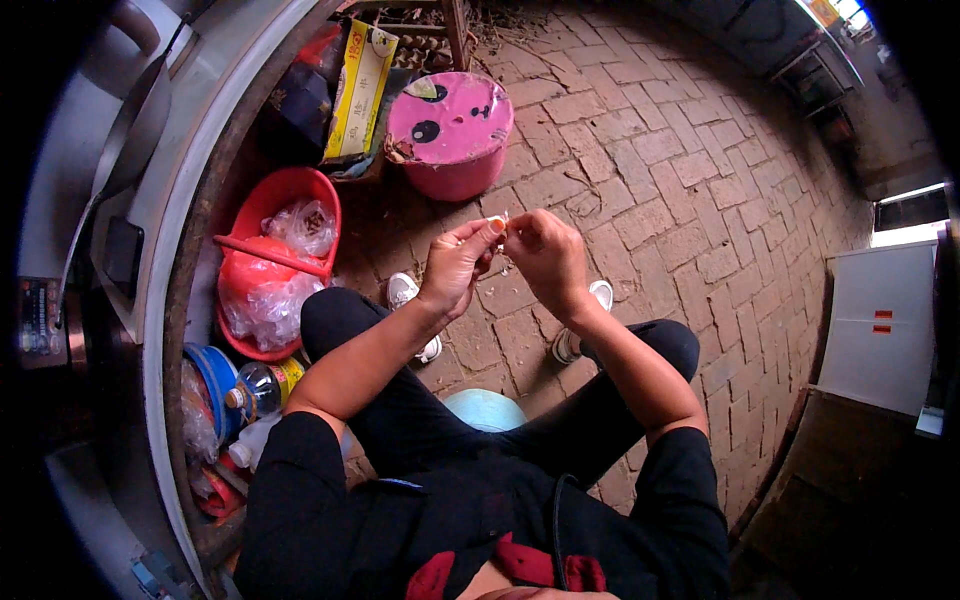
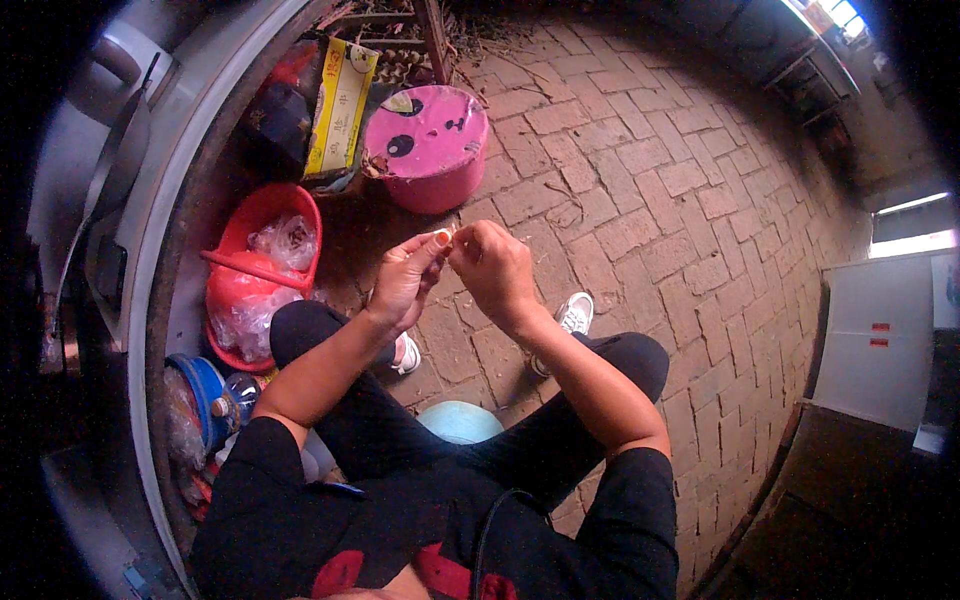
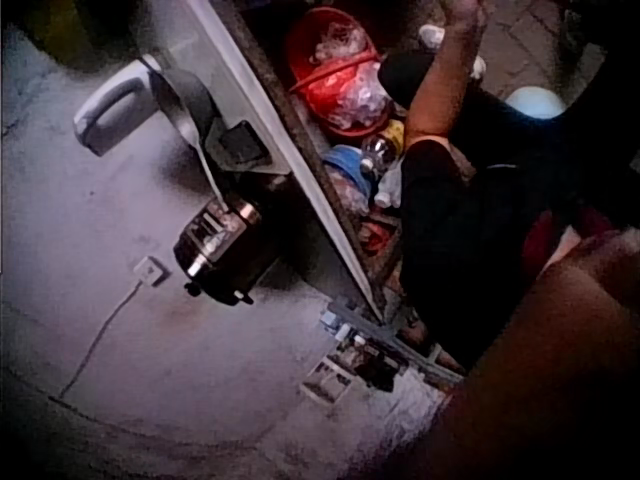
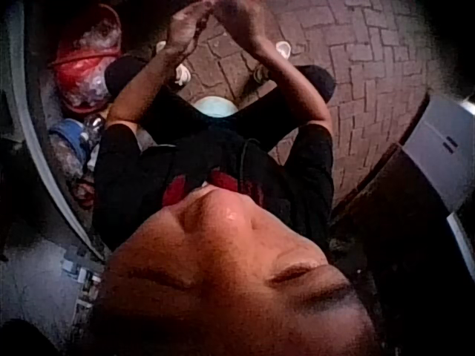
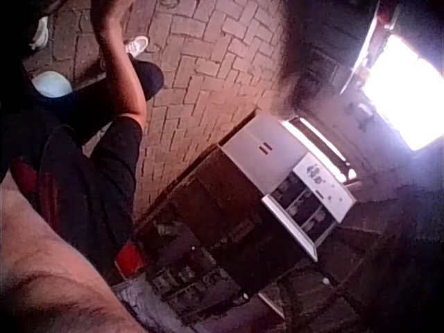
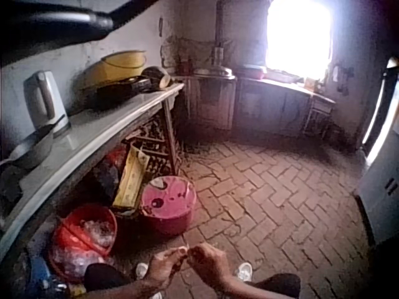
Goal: The person sits on a small stool and peels garlic cloves by hand. They hold a clove in one hand and use the other to remove the skin, dropping the peels onto the brick floor. The person handles the cloves one at a time throughout the clip.
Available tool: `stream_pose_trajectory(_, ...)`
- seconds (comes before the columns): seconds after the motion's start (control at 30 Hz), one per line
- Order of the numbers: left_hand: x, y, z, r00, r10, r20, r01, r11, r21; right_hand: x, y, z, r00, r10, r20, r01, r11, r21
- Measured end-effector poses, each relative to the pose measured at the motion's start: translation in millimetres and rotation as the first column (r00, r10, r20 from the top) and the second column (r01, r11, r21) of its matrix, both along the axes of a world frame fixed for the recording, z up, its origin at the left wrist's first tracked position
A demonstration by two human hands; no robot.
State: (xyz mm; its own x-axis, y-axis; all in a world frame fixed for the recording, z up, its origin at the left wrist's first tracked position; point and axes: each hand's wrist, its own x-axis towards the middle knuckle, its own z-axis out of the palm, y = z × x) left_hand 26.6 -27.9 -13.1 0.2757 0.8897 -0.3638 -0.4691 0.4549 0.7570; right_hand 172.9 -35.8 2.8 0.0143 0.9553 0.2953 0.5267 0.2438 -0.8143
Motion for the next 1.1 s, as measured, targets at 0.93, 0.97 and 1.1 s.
stream_pose_trajectory(0.93, -16, 15, 8, 0.948, -0.252, 0.192, 0.265, 0.964, -0.040, 16, 5, 13, 0.814, 0.209, -0.542, -0.425, 0.851, -0.310)
stream_pose_trajectory(0.97, -16, 15, 10, 0.953, -0.246, 0.175, 0.259, 0.964, -0.055, 18, 5, 14, 0.823, 0.212, -0.527, -0.425, 0.845, -0.324)
stream_pose_trajectory(1.1, -17, 14, 15, 0.952, -0.274, 0.138, 0.286, 0.955, -0.079, 19, 4, 18, 0.838, 0.237, -0.491, -0.433, 0.838, -0.334)
